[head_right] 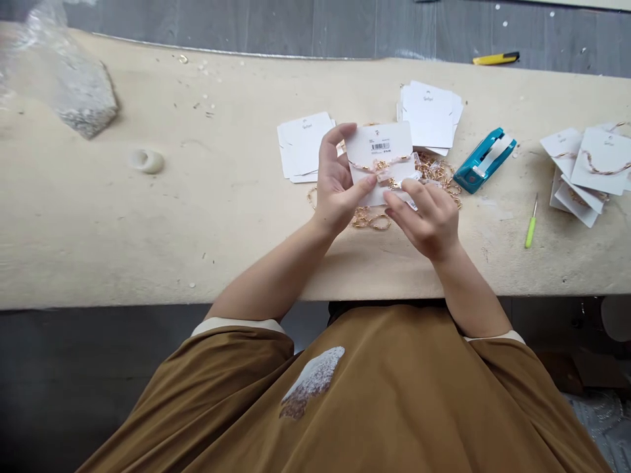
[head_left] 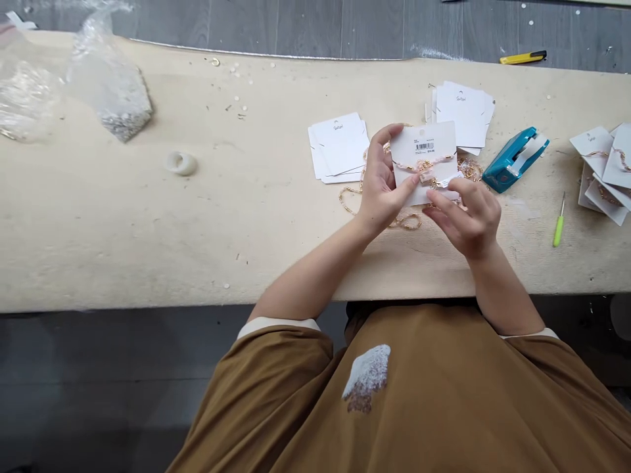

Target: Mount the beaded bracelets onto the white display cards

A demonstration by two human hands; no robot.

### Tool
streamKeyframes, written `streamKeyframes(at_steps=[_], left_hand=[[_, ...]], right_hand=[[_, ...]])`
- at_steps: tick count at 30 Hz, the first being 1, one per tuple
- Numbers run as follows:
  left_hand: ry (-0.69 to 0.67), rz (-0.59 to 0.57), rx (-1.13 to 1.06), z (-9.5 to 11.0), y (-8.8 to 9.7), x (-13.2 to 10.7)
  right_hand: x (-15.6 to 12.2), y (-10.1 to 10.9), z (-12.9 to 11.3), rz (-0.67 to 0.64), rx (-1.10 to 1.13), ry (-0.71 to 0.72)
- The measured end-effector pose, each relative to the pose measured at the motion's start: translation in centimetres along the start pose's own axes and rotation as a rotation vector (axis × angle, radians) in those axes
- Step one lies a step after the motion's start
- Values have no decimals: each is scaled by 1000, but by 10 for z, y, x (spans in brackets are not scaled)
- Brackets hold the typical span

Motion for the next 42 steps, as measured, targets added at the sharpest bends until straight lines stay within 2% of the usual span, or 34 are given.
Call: streamKeyframes(at_steps=[1, 3, 5, 7, 9, 11, 12, 14, 16, 19, 21, 24, 28, 31, 33, 34, 36, 37, 38, 40, 42], left_hand=[[17, 9, -68, 4, -2, 0], [32, 64, -195, 11, -4, 1], [-50, 217, -237, 16, -1, 3], [-151, 412, -224, 19, 7, 5], [-143, 490, -153, 18, 12, 5], [-63, 412, -59, 17, 12, 6], [-23, 346, -21, 17, 11, 5], [17, 256, 0, 17, 8, 2], [52, 236, -40, 17, 5, 0], [119, 263, -149, 12, 6, -1], [176, 256, -209, 7, 7, 1], [184, 232, -231, 4, 8, 4], [155, 219, -257, 5, 9, 5], [98, 199, -196, 4, 14, 7], [29, 197, -20, 0, 19, 9], [5, 192, 102, -3, 21, 10], [5, 151, 336, -16, 22, 11], [31, 122, 418, -24, 21, 11], [67, 89, 462, -33, 20, 11], [154, 20, 480, -54, 22, 10], [209, 37, 472, -77, 36, 11]], right_hand=[[0, -1, -2, -3, -29, 22], [-2, -1, -3, 95, -28, -7], [-6, -1, -1, 266, 64, -123], [-12, -3, 5, 414, 250, -403], [-19, -12, 9, 433, 522, -801], [-25, -25, 6, 349, 808, -1171], [-26, -31, 3, 306, 925, -1298], [-26, -38, -4, 244, 1088, -1448], [-25, -42, -8, 166, 1165, -1524], [-24, -44, -8, -5, 1228, -1537], [-25, -44, -5, -52, 1279, -1512], [-28, -42, 0, -17, 1248, -1483], [-26, -39, -2, 10, 1088, -1389], [-18, -18, 11, 173, 835, -1271], [-17, 13, 40, 369, 648, -1169], [-19, 33, 61, 515, 586, -1087], [-30, 81, 111, 817, 475, -848], [-40, 102, 140, 858, 408, -821], [-52, 119, 169, 832, 321, -892], [-79, 144, 220, 677, 100, -1082], [-105, 157, 255, 544, -182, -1191]])
Point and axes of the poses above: each hand's wrist, its own x-axis towards the middle knuckle, its own y-axis out of the back of the hand, z = x × y, the point moved 3 cm from there along x, towards the middle knuckle, and after that the axes turned 5 degrees about z, right-handed, at the moved point
